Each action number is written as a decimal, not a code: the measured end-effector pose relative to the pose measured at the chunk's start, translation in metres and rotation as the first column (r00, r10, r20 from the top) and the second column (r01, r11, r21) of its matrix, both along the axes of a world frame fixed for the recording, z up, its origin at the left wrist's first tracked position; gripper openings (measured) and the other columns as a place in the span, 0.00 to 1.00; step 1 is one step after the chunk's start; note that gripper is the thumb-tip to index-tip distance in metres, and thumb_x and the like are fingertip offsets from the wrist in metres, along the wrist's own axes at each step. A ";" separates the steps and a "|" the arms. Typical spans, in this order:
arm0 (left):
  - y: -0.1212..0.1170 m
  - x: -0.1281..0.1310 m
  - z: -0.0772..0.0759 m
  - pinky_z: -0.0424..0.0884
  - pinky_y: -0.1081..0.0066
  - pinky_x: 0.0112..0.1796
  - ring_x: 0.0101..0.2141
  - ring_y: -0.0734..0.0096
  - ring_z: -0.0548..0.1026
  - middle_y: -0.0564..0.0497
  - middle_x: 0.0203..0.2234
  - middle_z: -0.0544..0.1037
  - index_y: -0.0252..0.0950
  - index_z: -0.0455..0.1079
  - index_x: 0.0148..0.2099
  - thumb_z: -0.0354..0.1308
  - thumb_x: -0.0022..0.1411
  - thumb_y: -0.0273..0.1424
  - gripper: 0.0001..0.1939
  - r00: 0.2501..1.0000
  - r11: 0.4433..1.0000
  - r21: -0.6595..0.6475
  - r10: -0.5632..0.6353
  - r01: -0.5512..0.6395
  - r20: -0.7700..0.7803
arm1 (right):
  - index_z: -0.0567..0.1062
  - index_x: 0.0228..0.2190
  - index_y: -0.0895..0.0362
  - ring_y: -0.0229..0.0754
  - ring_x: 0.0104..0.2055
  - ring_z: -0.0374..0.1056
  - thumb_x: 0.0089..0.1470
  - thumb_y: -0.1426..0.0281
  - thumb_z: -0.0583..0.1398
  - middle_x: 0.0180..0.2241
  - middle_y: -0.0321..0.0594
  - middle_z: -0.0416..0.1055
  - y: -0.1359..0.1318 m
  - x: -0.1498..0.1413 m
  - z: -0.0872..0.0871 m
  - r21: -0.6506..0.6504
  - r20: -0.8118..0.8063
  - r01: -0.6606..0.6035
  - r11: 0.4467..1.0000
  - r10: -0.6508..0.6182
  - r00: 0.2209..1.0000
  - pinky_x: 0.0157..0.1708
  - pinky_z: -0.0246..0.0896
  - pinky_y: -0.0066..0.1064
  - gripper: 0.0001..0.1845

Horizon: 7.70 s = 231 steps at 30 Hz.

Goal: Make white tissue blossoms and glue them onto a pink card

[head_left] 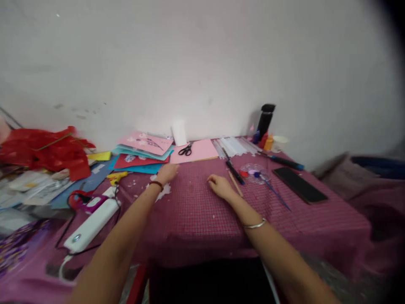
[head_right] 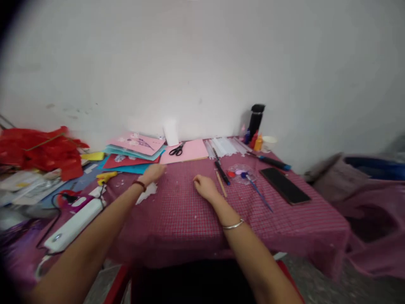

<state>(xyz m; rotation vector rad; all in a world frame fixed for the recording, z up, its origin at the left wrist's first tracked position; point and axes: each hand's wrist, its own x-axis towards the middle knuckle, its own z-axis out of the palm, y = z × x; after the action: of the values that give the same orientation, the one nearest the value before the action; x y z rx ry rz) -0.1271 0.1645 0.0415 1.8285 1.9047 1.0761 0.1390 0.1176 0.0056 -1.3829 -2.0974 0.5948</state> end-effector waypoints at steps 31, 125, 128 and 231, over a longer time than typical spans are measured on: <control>0.215 0.171 0.014 0.63 0.65 0.45 0.46 0.60 0.69 0.42 0.42 0.73 0.36 0.73 0.40 0.45 0.59 0.23 0.15 0.364 0.715 -0.376 -0.650 0.589 -0.667 | 0.70 0.41 0.56 0.29 0.15 0.57 0.54 0.74 0.51 0.18 0.28 0.63 0.046 0.017 -0.003 -0.579 -0.460 -0.428 0.693 0.156 0.874 0.16 0.53 0.19 0.13; 0.169 0.111 -0.050 0.65 0.72 0.34 0.29 0.73 0.68 0.52 0.28 0.72 0.34 0.68 0.35 0.60 0.50 0.37 0.13 0.742 0.949 0.122 -0.304 0.291 0.598 | 0.67 0.42 0.53 0.36 0.31 0.72 0.58 0.58 0.50 0.34 0.38 0.73 0.199 -0.004 0.011 -0.555 -0.736 -0.234 0.798 -0.341 0.584 0.32 0.69 0.30 0.15; 0.170 0.107 -0.049 0.66 0.73 0.32 0.28 0.74 0.68 0.53 0.26 0.71 0.34 0.66 0.32 0.56 0.53 0.39 0.12 0.728 0.952 0.118 -0.294 0.284 0.619 | 0.67 0.43 0.53 0.35 0.28 0.72 0.58 0.61 0.50 0.33 0.38 0.72 0.201 -0.009 0.015 -0.585 -0.713 -0.199 0.786 -0.382 0.588 0.30 0.69 0.29 0.14; 0.165 0.110 -0.043 0.60 0.76 0.23 0.22 0.76 0.63 0.56 0.22 0.66 0.32 0.66 0.35 0.52 0.51 0.28 0.08 0.798 0.973 0.138 -0.230 0.185 0.557 | 0.67 0.37 0.55 0.35 0.20 0.69 0.51 0.61 0.57 0.24 0.34 0.70 0.209 0.001 -0.006 -0.620 -0.700 -0.060 0.783 -0.517 0.493 0.22 0.67 0.28 0.13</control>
<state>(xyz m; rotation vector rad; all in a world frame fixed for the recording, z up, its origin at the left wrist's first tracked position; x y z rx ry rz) -0.0174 0.3293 -0.0019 1.4698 1.2929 1.4306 0.1398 0.3265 -0.0005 -1.2270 -0.8808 1.5185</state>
